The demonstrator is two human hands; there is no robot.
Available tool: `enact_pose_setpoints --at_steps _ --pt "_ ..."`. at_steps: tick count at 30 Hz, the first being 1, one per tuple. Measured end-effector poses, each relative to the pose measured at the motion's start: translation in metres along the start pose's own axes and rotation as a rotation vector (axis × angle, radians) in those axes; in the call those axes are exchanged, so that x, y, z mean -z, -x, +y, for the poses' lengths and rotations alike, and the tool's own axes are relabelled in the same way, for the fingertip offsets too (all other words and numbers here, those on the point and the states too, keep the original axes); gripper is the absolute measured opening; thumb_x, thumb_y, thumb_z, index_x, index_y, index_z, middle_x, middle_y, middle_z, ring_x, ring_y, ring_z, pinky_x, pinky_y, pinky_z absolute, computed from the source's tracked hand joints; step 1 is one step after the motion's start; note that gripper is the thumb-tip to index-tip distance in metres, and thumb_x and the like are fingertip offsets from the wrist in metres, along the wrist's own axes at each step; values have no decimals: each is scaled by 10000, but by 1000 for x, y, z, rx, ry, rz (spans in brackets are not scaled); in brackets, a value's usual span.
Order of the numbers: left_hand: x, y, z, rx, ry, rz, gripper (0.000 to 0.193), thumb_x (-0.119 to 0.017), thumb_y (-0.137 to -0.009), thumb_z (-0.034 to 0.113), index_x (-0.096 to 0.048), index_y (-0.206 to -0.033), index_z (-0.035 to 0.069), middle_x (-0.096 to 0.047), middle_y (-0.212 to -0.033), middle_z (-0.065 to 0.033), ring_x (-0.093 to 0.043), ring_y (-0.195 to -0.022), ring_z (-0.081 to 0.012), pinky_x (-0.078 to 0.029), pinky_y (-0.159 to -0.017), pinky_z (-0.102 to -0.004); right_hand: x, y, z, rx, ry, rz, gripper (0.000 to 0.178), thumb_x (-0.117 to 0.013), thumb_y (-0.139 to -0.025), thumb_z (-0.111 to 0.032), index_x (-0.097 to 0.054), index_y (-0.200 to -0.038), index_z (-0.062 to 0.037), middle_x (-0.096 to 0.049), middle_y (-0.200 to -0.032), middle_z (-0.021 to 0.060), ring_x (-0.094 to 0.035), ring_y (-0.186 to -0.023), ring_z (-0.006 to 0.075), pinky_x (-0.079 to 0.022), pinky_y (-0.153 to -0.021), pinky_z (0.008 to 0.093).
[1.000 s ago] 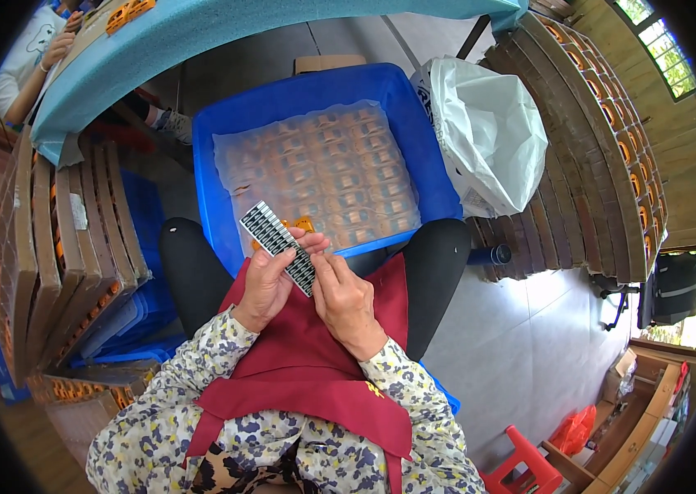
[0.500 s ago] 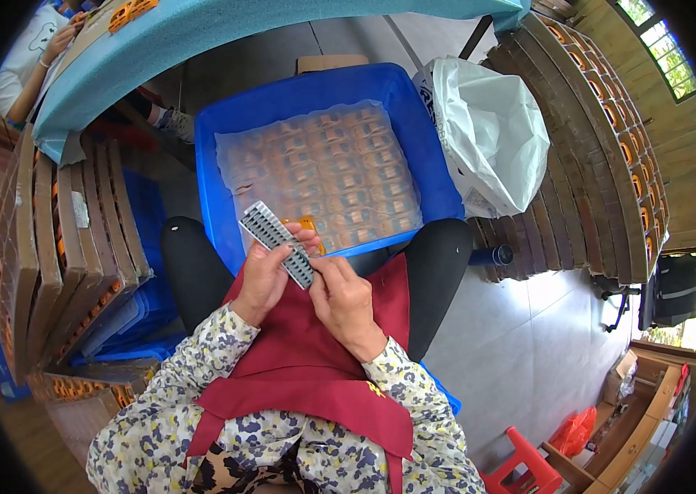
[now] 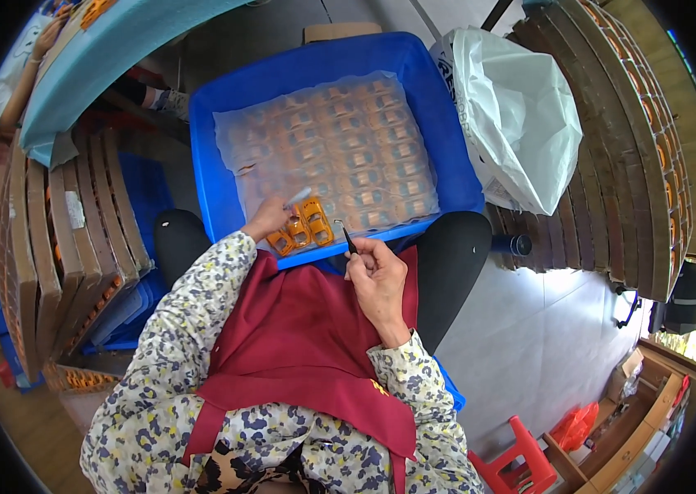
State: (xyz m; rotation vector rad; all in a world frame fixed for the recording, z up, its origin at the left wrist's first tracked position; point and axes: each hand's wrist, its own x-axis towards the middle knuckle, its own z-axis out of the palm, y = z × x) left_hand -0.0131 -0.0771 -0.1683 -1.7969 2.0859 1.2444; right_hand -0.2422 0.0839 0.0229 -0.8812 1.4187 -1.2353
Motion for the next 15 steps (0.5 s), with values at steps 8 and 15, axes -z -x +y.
enact_pose_setpoints --at_steps 8,15 --pt "-54 15 -4 175 -335 -184 337 -626 -815 231 -680 -1085 36 -678 -1099 -172 -631 -1076 -351 -531 -865 -466 13 -16 4 -128 -155 -31 151 -509 -930 43 -555 -1074 49 -663 -941 121 -662 -690 127 -480 -501 179" --pt "-79 5 -87 188 -421 -252 354 -646 -807 273 -685 -1070 39 -683 -1069 -170 -647 -1033 -339 -535 -852 -463 -1 -18 1 -163 -241 -91 138 -504 -911 55 -555 -1040 51 -671 -965 144 -678 -684 145 -482 -474 185"
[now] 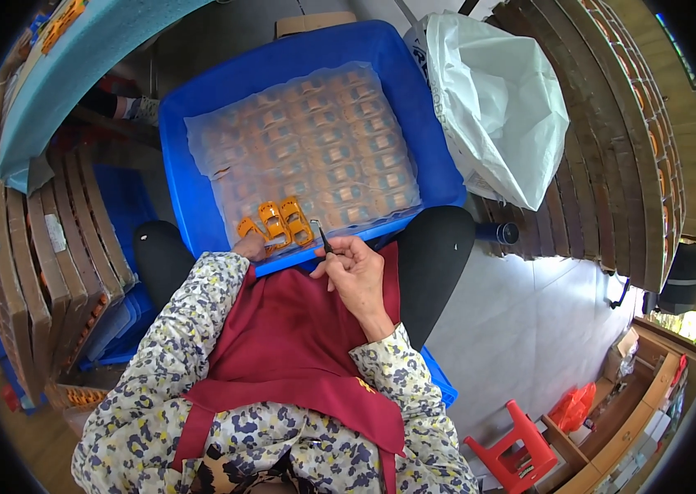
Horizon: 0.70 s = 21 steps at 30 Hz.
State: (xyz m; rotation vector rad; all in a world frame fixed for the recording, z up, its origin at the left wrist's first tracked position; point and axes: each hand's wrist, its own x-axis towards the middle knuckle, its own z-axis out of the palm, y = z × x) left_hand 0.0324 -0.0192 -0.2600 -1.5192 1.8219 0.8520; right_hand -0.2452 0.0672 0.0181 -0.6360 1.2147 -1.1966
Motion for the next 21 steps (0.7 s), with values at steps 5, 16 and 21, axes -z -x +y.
enact_pose_setpoints --at_steps 5,16,21 --pt "41 24 34 -148 -17 57 367 -652 -817 295 -689 -1058 20 -697 -1000 -168 -663 -978 -335 -532 -847 -444 8 5 5 -2 60 54 143 -498 -900 60 -560 -1029 53 -671 -960 141 -659 -642 125 -461 -459 178" --pt "156 182 38 -439 893 108 283 -675 -861 218 -661 -1007 -24 -649 -784 -38 -587 -694 -110 -474 -646 -278 -19 30 5 40 230 -58 149 -507 -895 68 -571 -1029 63 -677 -897 106 -637 -633 88 -455 -504 168" --pt "141 228 53 -484 1258 26 228 -677 -871 148 -646 -1044 2 -611 -790 8 -530 -649 -54 -436 -595 -217 -33 44 12 177 365 -104 171 -516 -877 94 -569 -1039 75 -679 -891 105 -649 -669 94 -491 -568 190"
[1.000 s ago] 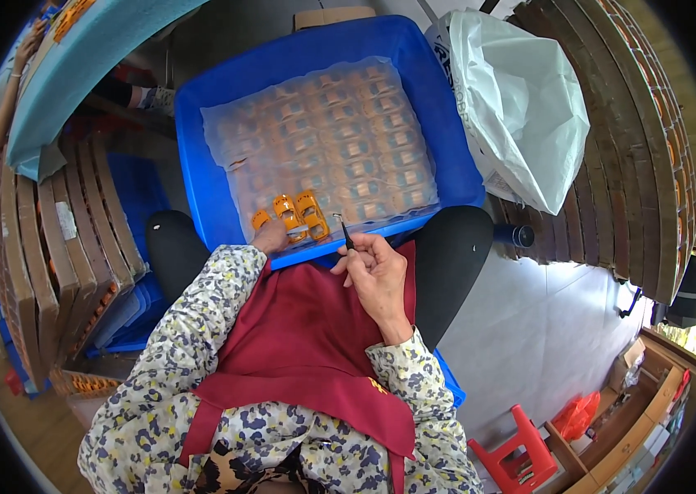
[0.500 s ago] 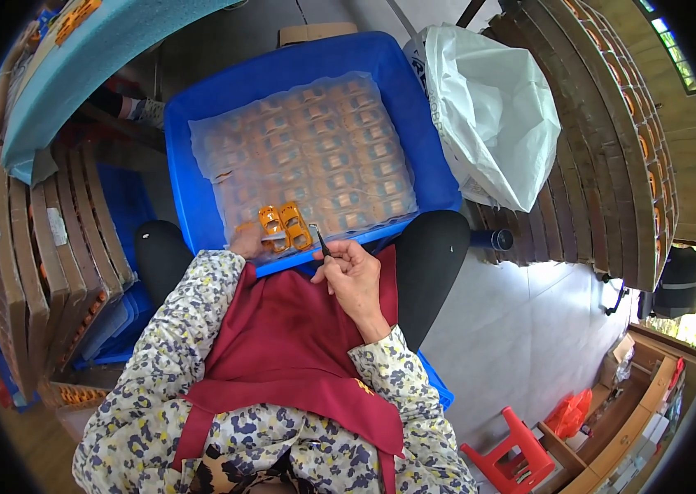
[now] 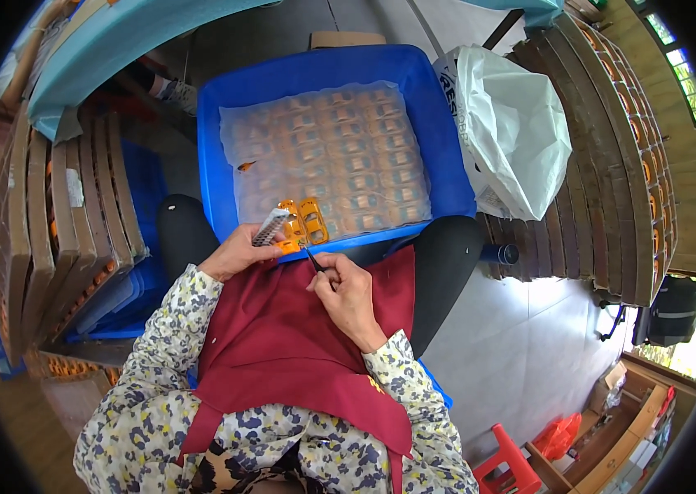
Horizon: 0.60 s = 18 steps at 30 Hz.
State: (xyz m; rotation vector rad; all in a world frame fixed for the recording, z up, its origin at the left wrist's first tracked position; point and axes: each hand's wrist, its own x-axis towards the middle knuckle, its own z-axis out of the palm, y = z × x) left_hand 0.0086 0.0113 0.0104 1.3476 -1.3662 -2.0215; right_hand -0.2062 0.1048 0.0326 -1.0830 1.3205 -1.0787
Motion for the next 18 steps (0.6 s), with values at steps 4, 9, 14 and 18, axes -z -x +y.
enact_pose_setpoints --at_steps 4,9,14,18 --pt "-9 8 -7 74 -52 -20 250 -677 -869 126 -642 -1092 19 -612 -823 10 -529 -658 -47 -430 -588 -206 -6 9 2 33 137 -37 192 -518 -857 119 -557 -1040 76 -666 -1000 136 -657 -690 103 -517 -602 207" --pt "-20 8 -10 77 -46 -14 259 -654 -870 109 -644 -1111 16 -608 -827 18 -521 -657 -39 -425 -577 -203 -9 15 20 104 190 -50 200 -504 -837 140 -522 -1023 69 -604 -1186 174 -658 -694 108 -539 -614 225" --pt "-22 8 -12 31 -77 -21 291 -605 -846 87 -642 -1116 -14 -626 -896 -3 -560 -767 -66 -453 -690 -218 -10 16 25 119 258 -58 185 -487 -830 145 -490 -995 60 -566 -1265 193 -658 -683 115 -548 -604 236" --pt "-24 7 -13 -17 -86 -14 317 -578 -830 55 -634 -1132 -27 -646 -992 -39 -578 -896 -91 -450 -811 -231 -13 18 23 110 263 -88 185 -494 -822 144 -479 -986 59 -552 -1294 211 -667 -687 128 -547 -600 235"
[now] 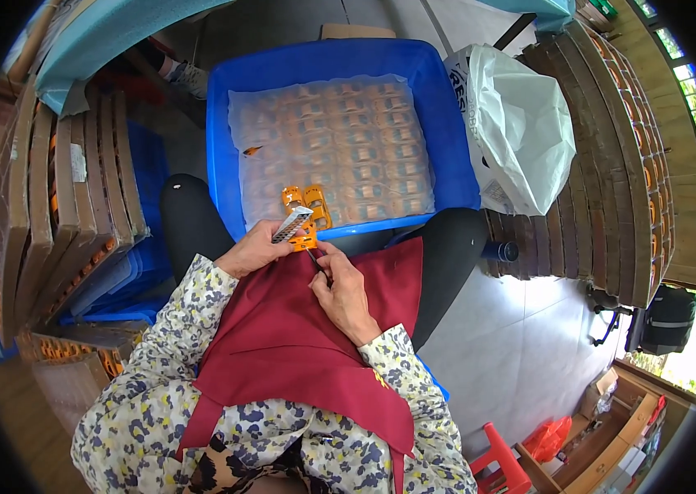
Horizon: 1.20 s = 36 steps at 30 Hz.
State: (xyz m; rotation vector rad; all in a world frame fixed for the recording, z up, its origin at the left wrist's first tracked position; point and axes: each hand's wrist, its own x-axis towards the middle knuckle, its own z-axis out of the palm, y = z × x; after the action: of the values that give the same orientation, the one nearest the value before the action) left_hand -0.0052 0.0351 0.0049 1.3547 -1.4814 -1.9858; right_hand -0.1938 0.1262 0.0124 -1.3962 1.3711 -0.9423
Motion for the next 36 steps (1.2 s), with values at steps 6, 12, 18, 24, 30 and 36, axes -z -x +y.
enact_pose_setpoints --at_steps 6,12,18,24,30,36 --pt "-2 -1 -4 -12 42 -9 349 -558 -809 29 -627 -1145 -34 -653 -1049 -61 -579 -969 -109 -438 -876 -244 -2 0 -3 14 9 7 177 -516 -807 139 -478 -961 60 -543 -1311 221 -677 -694 137 -534 -579 234" --pt "-4 0 0 -22 34 -9 362 -554 -803 23 -620 -1155 -35 -657 -1045 -66 -586 -971 -115 -442 -880 -250 -2 0 1 53 46 20 164 -541 -798 129 -490 -936 56 -548 -1310 212 -678 -692 131 -505 -547 232" --pt "-4 1 0 -6 0 -2 365 -554 -803 25 -618 -1157 -36 -663 -1045 -66 -593 -976 -117 -446 -880 -255 -2 -1 -1 51 74 28 162 -557 -795 117 -498 -931 53 -553 -1305 207 -666 -676 123 -490 -545 234" --pt "-4 2 2 2 -21 -3 367 -554 -803 28 -618 -1159 -33 -664 -1045 -69 -597 -975 -119 -448 -876 -256 -3 0 3 65 96 39 161 -556 -793 114 -502 -931 52 -558 -1295 200 -653 -662 123 -482 -549 235" --pt "-4 1 -1 -9 -17 5 366 -555 -802 33 -618 -1157 -31 -665 -1045 -76 -598 -977 -124 -449 -879 -257 -4 -1 4 60 93 38 160 -549 -793 118 -500 -931 53 -554 -1295 198 -654 -664 126 -489 -554 240" --pt "-5 3 6 31 -44 7 362 -555 -802 33 -619 -1152 -32 -663 -1042 -81 -599 -977 -130 -449 -878 -261 -4 -1 3 54 92 35 157 -546 -796 118 -498 -932 57 -551 -1296 197 -657 -667 130 -501 -563 249"
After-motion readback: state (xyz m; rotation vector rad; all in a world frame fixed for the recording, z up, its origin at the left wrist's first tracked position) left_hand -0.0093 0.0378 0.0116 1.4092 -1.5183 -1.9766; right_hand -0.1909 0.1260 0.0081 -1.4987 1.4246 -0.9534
